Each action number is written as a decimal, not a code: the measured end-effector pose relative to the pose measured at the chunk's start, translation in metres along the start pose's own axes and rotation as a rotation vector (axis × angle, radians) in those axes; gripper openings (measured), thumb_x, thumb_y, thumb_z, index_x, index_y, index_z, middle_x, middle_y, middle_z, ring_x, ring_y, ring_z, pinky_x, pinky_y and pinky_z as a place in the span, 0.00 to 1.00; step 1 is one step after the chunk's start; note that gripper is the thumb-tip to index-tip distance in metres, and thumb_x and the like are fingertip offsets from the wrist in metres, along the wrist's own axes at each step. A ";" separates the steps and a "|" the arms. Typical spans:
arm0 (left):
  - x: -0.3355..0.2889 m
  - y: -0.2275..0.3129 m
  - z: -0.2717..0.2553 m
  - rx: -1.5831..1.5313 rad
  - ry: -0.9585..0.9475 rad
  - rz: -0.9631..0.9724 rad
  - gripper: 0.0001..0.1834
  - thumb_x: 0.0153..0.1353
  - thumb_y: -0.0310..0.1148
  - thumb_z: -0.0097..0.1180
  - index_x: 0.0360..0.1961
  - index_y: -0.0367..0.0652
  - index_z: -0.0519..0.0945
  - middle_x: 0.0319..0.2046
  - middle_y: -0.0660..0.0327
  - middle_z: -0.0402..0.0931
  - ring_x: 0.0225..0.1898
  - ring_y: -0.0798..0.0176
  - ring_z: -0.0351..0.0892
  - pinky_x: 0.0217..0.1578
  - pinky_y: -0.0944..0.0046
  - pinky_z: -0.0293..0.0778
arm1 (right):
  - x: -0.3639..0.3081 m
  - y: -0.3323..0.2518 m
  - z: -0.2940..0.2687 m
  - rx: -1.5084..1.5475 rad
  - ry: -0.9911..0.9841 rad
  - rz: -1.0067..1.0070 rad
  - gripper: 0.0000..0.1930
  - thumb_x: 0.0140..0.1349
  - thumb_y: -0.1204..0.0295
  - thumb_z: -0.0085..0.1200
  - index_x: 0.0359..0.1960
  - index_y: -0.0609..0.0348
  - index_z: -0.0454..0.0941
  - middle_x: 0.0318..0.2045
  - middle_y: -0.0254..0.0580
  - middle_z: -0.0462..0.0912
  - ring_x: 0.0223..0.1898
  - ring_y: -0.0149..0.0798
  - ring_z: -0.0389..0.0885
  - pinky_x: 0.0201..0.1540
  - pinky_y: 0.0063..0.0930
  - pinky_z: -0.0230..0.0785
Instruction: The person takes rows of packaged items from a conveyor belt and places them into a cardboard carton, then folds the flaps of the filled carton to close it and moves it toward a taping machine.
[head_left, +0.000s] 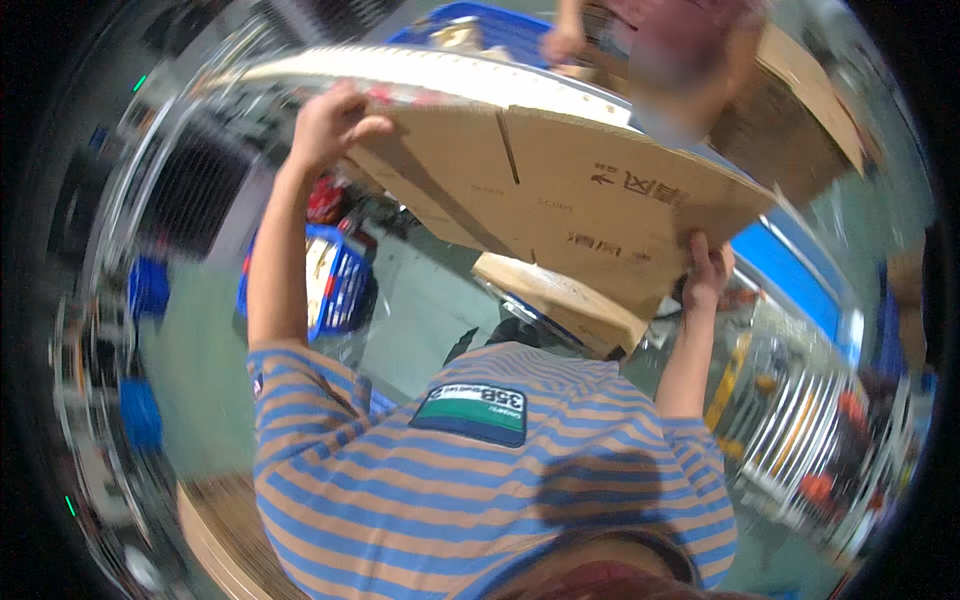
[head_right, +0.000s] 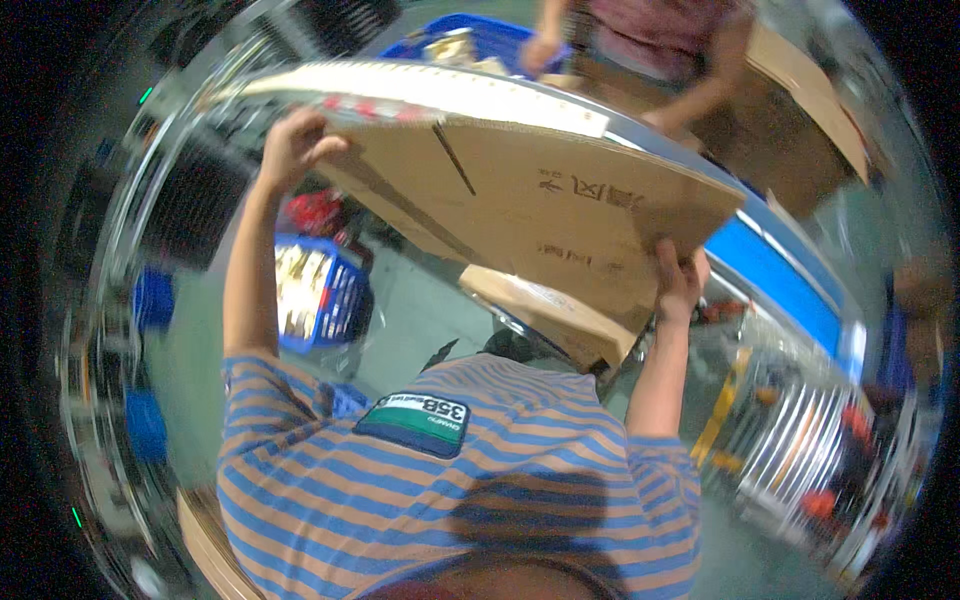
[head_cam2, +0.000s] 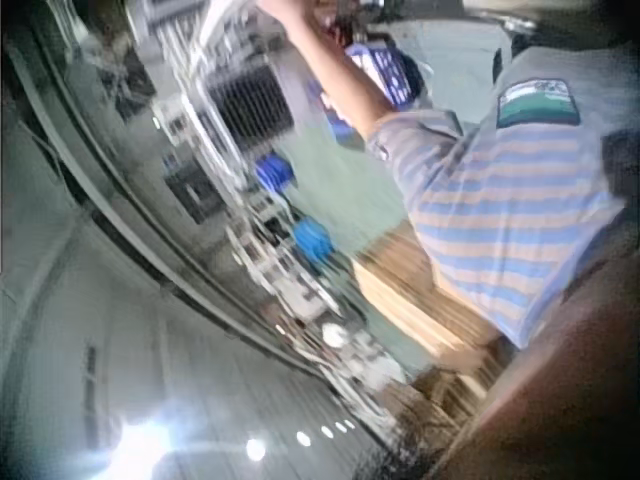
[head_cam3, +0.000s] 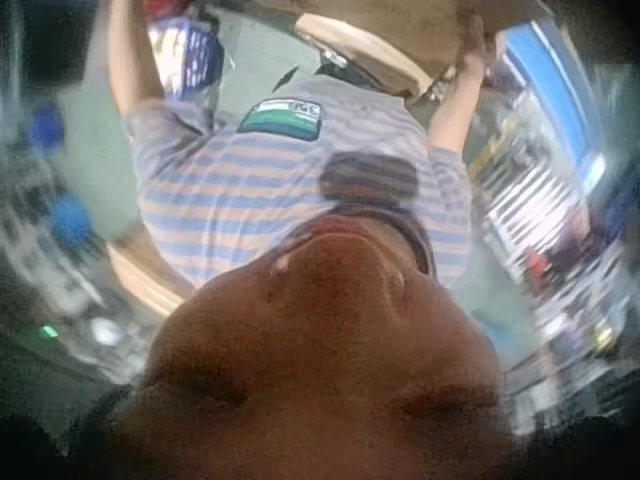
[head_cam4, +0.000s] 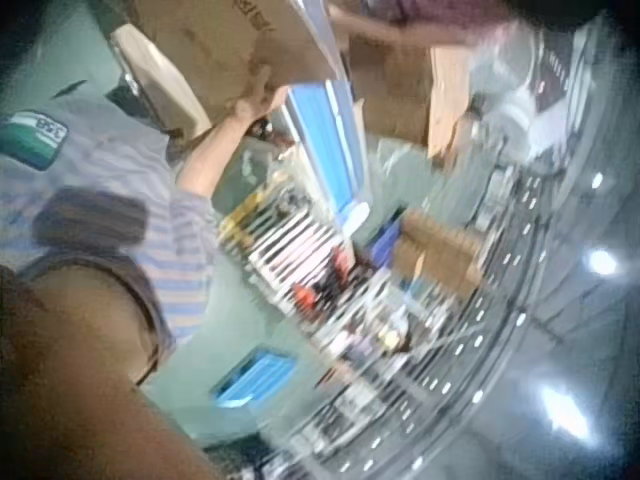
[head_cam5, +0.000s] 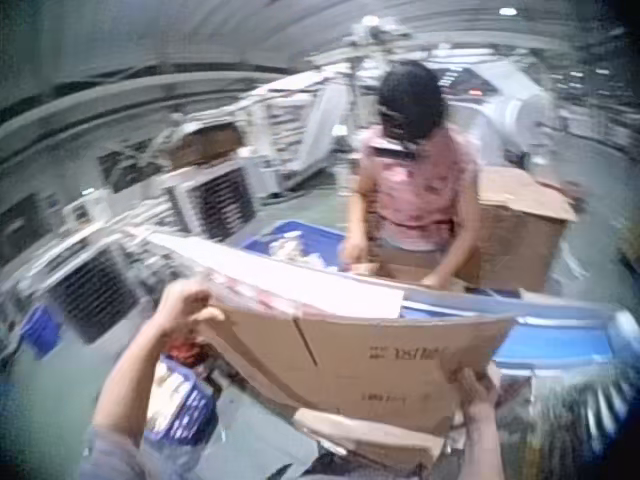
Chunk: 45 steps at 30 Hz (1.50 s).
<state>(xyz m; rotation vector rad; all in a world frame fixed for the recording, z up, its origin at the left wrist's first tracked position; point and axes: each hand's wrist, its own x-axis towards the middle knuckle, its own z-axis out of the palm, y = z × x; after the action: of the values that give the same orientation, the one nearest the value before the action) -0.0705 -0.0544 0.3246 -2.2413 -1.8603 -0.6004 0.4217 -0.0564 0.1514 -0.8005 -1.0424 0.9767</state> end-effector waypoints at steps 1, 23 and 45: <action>0.006 -0.024 0.045 -0.312 0.101 0.072 0.26 0.46 0.54 0.65 0.23 0.38 0.77 0.23 0.58 0.74 0.26 0.52 0.75 0.28 0.61 0.71 | 0.009 0.021 -0.008 0.048 0.001 0.043 0.13 0.60 0.76 0.56 0.46 0.64 0.75 0.42 0.37 0.79 0.42 0.32 0.75 0.45 0.27 0.68; -0.002 0.048 0.209 -0.355 0.331 0.514 0.24 0.43 0.42 0.66 0.43 0.50 0.76 0.55 0.57 0.66 0.57 0.54 0.60 0.58 0.45 0.50 | 0.035 0.014 0.090 -1.952 0.241 -0.073 0.27 0.64 0.47 0.39 0.55 0.51 0.73 0.59 0.38 0.70 0.63 0.42 0.64 0.62 0.70 0.39; 0.031 0.112 0.154 -0.933 0.434 0.958 0.22 0.50 0.41 0.60 0.08 0.49 0.64 0.10 0.65 0.62 0.18 0.60 0.65 0.31 0.57 0.59 | -0.023 -0.087 0.111 -1.794 -0.273 0.163 0.13 0.60 0.65 0.50 0.30 0.64 0.81 0.22 0.54 0.80 0.25 0.52 0.80 0.31 0.40 0.69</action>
<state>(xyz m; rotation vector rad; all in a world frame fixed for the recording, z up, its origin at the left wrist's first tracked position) 0.0728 0.0080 0.2121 -2.7281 -0.1345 -1.7278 0.3351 -0.1003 0.2567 -2.2211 -2.0628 -0.0116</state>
